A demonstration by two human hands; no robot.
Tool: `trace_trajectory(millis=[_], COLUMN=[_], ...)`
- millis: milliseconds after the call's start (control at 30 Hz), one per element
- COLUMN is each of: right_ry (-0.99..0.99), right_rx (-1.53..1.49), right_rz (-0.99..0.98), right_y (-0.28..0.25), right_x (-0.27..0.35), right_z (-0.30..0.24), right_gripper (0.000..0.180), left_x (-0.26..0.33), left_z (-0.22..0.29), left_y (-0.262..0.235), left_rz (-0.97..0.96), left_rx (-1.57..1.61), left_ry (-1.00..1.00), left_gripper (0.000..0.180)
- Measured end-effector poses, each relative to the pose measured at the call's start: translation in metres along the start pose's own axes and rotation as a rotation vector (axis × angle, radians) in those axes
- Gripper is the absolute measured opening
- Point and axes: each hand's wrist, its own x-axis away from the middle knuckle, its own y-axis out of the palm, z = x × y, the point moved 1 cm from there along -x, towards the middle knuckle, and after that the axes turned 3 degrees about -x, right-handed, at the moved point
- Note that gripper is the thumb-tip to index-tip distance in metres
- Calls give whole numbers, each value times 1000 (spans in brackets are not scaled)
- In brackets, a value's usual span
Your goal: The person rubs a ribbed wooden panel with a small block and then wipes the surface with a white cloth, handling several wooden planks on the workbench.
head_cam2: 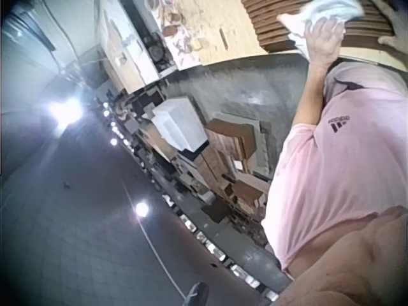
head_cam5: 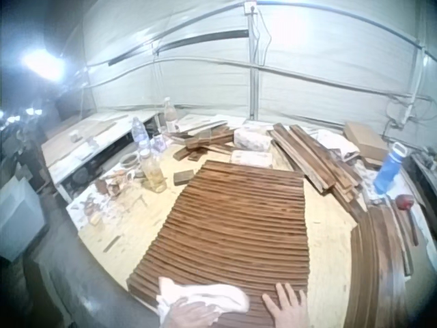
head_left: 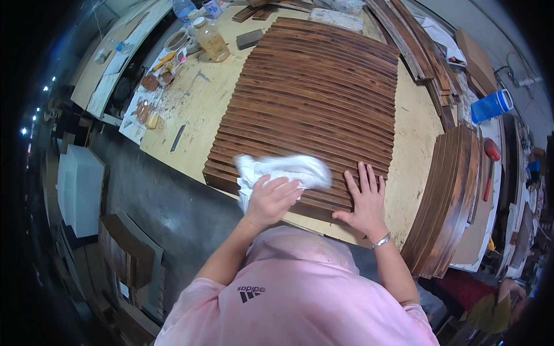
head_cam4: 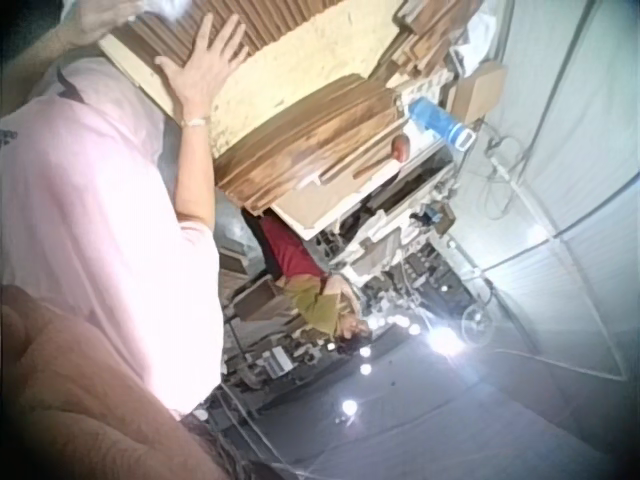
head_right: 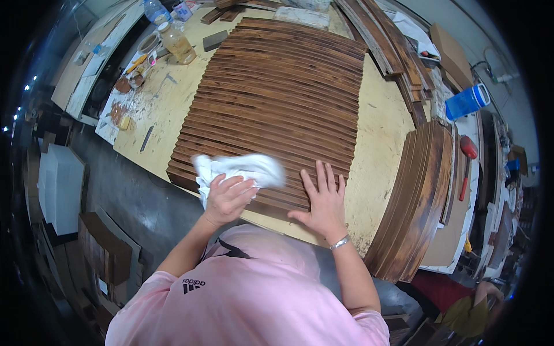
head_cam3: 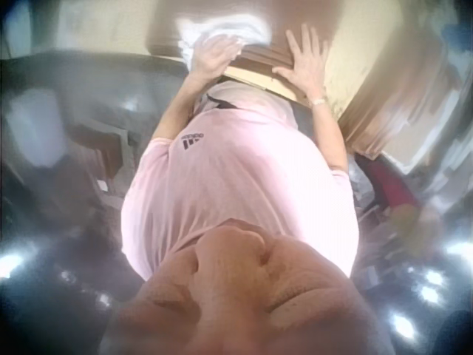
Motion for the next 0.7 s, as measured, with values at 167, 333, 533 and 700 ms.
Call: trace_trajectory(millis=[167, 333, 533, 700], right_ry=[-56, -49, -42, -45], right_rx=[4, 2, -1, -16], right_rz=[45, 49, 31, 34], right_y=[2, 4, 1, 6], right_x=[-1, -2, -1, -2], right_z=[1, 0, 0, 0], right_gripper=[110, 107, 108, 109], left_x=[22, 5, 36, 44], left_z=[-126, -58, -55, -126], left_y=[-52, -20, 5, -40], left_rz=[100, 376, 116, 200], left_rx=[-320, 27, 10, -276], left_ry=[-173, -450, -73, -148], left_gripper=[30, 31, 52, 38])
